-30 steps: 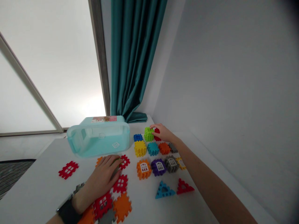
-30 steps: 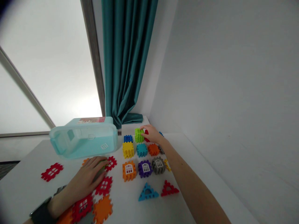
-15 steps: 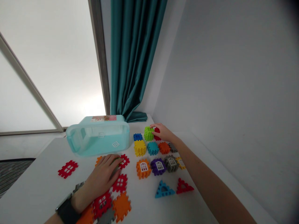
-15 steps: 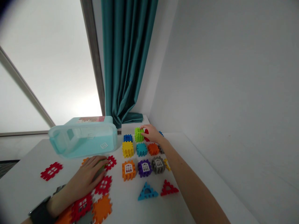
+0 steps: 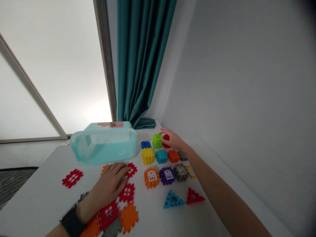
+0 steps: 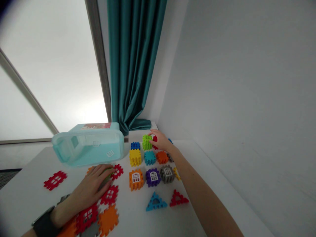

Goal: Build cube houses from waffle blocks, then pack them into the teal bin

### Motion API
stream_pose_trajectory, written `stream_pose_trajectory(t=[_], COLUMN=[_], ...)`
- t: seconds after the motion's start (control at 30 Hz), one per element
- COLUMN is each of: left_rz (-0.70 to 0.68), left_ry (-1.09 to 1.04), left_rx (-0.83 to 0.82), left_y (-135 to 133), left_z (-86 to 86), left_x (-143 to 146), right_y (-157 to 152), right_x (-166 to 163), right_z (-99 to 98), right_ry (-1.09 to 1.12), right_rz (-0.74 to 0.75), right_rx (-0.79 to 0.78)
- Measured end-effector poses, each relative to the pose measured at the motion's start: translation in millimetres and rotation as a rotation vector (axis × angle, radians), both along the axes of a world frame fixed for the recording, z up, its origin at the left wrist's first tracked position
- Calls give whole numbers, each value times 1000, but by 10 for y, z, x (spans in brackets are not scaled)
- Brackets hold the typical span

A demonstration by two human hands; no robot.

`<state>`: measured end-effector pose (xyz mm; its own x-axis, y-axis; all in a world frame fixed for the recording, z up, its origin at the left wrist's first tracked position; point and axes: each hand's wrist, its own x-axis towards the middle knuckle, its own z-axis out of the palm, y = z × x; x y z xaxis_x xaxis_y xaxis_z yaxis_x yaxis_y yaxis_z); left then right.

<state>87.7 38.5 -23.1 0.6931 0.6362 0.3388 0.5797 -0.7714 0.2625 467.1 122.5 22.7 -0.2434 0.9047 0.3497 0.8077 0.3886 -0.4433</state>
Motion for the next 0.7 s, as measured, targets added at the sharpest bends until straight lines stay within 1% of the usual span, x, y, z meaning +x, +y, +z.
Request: stream_pose_trajectory(t=[0.13, 0.27, 0.5, 0.7], left_rz=[-3, -7, 14, 3], left_ry=[-4, -7, 12, -10], left_rx=[-2, -10, -46, -64], left_y=[1, -6, -39, -54], left_z=[-6, 4, 65, 91], left_x=[-4, 2, 20, 28], right_y=[-106, -292, -649, -894], right_x=[-87, -267, -664, -1078], right_z=[75, 199, 386, 445], right_ry=[9, 20, 76, 87], right_rz=[23, 62, 142, 204], right_rx=[30, 92, 177, 173])
